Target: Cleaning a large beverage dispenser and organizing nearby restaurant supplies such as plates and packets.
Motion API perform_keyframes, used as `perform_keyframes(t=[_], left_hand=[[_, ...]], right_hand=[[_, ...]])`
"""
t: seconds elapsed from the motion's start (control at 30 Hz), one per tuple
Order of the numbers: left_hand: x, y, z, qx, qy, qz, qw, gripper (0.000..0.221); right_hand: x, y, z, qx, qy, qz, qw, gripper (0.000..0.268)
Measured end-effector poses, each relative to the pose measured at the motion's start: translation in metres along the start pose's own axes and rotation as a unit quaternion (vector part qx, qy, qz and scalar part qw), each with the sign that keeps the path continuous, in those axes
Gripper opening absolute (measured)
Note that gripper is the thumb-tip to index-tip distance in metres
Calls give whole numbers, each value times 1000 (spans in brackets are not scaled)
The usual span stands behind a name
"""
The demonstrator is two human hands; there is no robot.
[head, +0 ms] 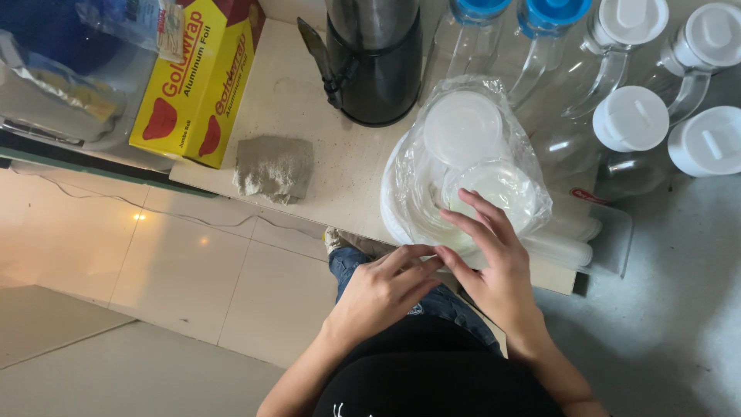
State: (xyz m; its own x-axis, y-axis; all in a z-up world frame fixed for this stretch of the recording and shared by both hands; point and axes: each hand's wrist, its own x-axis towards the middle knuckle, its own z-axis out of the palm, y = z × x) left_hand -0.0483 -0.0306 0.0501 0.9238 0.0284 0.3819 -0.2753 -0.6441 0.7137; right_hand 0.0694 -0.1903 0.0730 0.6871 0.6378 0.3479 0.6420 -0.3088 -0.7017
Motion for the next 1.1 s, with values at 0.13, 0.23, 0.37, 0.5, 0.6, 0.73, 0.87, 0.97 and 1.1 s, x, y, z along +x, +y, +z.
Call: perform_keyframes(t=[0.13,0.23,0.37,0.5,0.6,0.73,0.87,0.97,1.1], left_hand=[[-8,4,-3,6,24,-5,1000,23],[-14,7,-6,-3,54,6,999,19],[-26,8,-8,10,75,-9,997,20],[-39,6,-21,18,96,-51,994,33],[-47,5,-42,13,148,-72,986,48],[-73,-6,-64,21,196,-106,975,55],[-106,-18,-98,1,226,-142,964,60],[-137,-29,-129,6,252,-165,953,66],[-183,-48,-179,15,291,-182,939,71]], right_hand=[[-8,-10,-3,15,-3,7,1000,44],[-10,-16,-3,31,-17,11,999,44],[-7,-25,2,44,-43,0,998,42],[0,-35,13,49,-61,-20,997,40],[5,-43,27,39,-72,-18,996,45],[17,-67,55,90,-103,2,991,56],[25,-87,101,202,-147,6,968,73],[32,-108,142,231,-185,-4,955,80],[48,-151,204,256,-247,-22,934,84]])
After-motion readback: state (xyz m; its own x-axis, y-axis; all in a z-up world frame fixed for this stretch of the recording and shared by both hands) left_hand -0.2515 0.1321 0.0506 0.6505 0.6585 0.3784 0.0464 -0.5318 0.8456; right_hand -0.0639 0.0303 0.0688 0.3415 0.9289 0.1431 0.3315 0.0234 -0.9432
